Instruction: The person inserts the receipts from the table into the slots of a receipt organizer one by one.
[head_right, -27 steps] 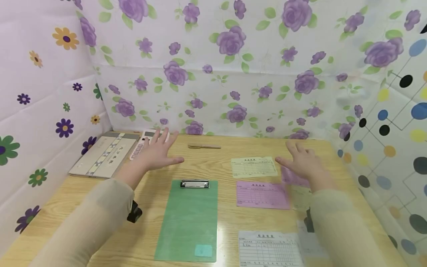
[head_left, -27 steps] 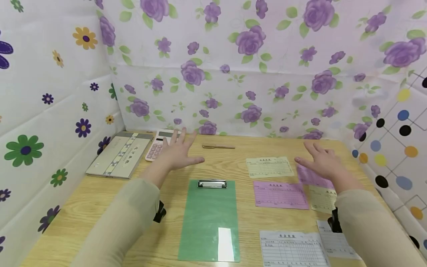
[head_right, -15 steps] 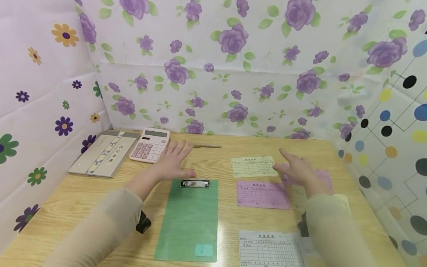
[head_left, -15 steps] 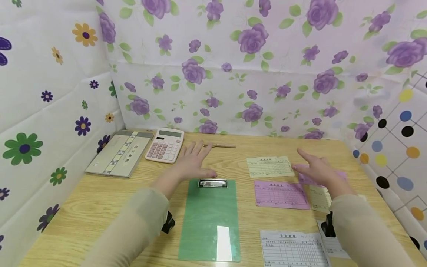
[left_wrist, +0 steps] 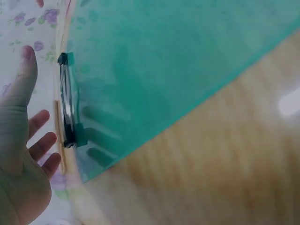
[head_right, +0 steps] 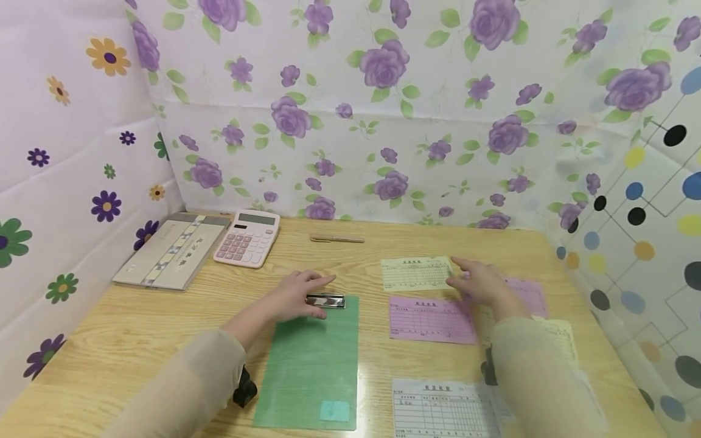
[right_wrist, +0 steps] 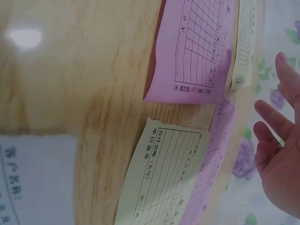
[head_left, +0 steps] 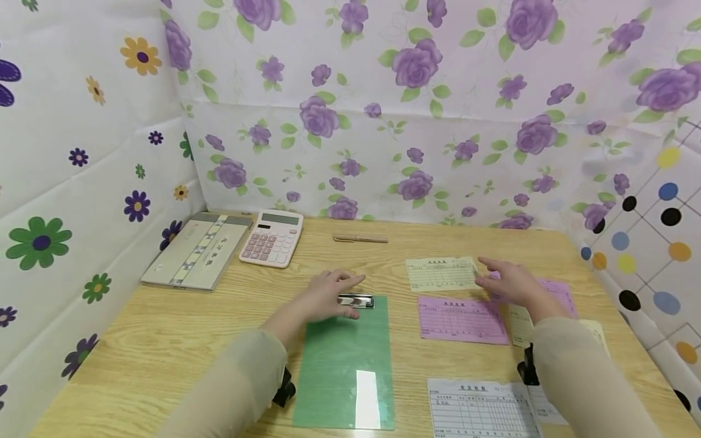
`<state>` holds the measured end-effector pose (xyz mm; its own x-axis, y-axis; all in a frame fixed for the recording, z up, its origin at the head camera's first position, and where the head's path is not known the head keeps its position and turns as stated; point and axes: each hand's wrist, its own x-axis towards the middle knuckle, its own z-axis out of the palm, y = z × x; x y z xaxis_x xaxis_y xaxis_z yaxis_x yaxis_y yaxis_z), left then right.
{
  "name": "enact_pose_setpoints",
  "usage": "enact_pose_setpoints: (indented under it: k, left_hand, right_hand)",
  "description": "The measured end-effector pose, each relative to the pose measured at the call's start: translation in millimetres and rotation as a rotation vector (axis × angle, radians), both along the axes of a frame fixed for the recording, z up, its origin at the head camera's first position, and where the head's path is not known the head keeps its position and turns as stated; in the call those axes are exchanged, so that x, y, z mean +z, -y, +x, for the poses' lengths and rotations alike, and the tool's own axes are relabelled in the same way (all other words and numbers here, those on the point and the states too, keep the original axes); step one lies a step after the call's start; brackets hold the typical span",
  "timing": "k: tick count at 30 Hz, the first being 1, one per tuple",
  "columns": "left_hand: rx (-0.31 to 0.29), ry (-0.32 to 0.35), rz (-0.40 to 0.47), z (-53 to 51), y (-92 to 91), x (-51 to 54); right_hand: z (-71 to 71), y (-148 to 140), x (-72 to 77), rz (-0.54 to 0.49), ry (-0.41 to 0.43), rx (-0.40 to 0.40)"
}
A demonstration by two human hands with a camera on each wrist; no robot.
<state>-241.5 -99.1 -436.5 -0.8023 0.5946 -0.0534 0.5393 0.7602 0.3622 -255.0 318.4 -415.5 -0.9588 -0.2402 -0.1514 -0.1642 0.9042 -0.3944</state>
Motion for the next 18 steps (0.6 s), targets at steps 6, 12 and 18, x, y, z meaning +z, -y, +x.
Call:
enact_pose_setpoints:
  k: [6, 12, 18]
  left_hand:
    - [0.020, 0.007, -0.007, 4.3, 1.8, -10.5]
    - [0.014, 0.039, -0.071, 7.0, 3.4, -17.7]
    - [0.012, 0.055, -0.091, 5.9, 0.8, -22.3]
  right_hand:
    - [-11.2, 2.6, -4.7, 0.039, 0.003, 0.009]
    - [-19.7, 3.5, -13.5, 0.071, -0.003, 0.024]
    - [-25.2, 4.2, -16.9, 0.091, 0.013, 0.021]
